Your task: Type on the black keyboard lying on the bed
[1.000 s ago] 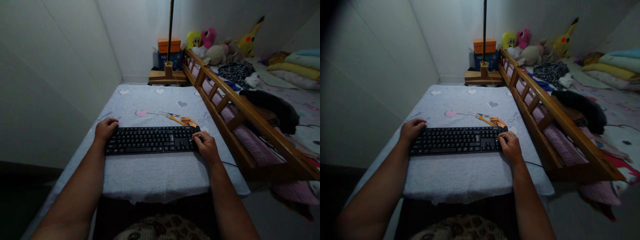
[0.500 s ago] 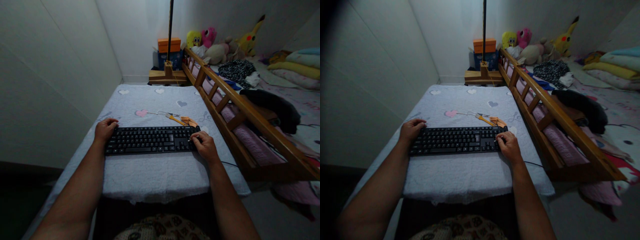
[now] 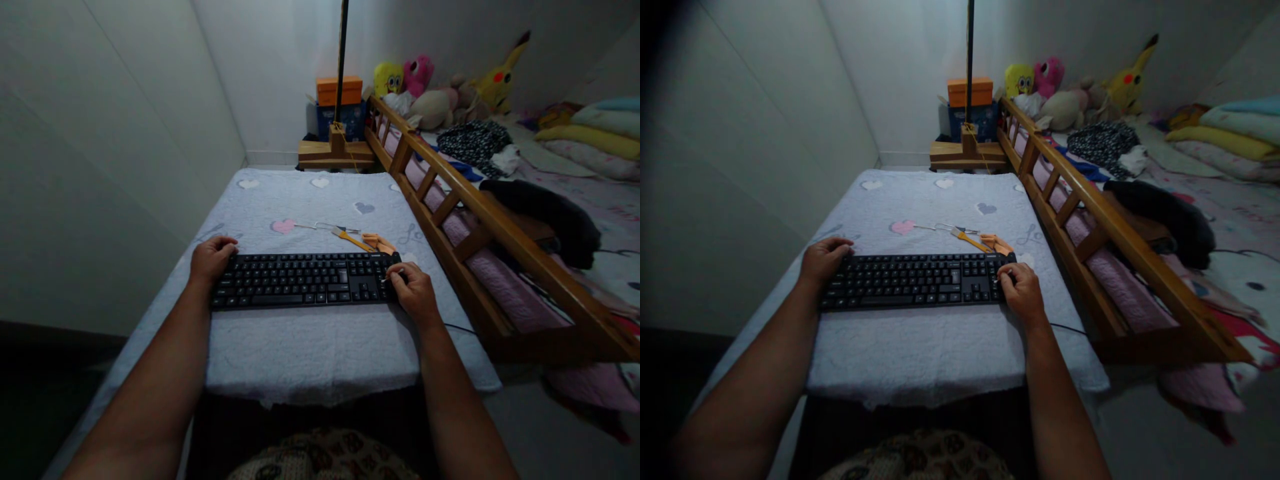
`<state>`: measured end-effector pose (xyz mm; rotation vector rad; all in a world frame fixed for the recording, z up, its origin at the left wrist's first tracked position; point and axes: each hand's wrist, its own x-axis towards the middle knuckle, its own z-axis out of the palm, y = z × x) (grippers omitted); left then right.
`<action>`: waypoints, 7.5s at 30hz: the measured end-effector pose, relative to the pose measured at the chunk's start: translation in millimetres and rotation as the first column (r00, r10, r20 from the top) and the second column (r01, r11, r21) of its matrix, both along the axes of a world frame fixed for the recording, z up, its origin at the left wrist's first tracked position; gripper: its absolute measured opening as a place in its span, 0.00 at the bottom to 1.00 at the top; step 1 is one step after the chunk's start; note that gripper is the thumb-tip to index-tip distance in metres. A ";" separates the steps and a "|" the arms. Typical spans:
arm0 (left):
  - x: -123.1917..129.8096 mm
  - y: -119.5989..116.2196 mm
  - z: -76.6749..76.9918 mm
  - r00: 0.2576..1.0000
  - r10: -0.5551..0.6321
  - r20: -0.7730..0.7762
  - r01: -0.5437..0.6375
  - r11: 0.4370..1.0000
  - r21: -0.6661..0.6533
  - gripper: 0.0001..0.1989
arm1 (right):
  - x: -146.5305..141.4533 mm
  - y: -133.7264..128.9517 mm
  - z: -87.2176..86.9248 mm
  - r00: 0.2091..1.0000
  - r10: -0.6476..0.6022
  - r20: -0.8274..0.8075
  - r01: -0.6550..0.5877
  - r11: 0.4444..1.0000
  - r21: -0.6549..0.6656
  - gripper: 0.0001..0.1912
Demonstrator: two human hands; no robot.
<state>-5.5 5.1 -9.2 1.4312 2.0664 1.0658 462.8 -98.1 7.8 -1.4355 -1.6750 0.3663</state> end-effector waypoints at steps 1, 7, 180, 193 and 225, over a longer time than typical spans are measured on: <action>0.4 -0.1 0.6 1.000 0.000 0.000 0.000 1.000 0.000 0.13 | 0.5 0.1 -0.6 1.000 -0.002 0.003 0.002 1.000 0.001 0.07; 1.7 -1.0 2.7 1.000 0.006 -0.023 -0.006 1.000 0.000 0.13 | 2.2 0.7 -2.6 1.000 -0.025 0.012 0.025 1.000 0.012 0.07; 1.4 -1.2 2.2 1.000 -0.018 -0.022 0.019 1.000 0.019 0.13 | -3.3 5.1 -7.8 0.997 0.068 0.036 -0.070 0.995 0.067 0.09; 1.0 -0.7 1.6 1.000 -0.013 -0.010 0.013 1.000 0.008 0.14 | -3.3 2.1 -3.4 0.996 0.083 0.031 -0.083 0.997 0.008 0.09; 0.6 -0.7 0.7 1.000 -0.006 -0.020 0.006 1.000 0.006 0.14 | -4.7 2.6 -3.0 0.997 0.070 0.025 -0.071 0.997 0.018 0.09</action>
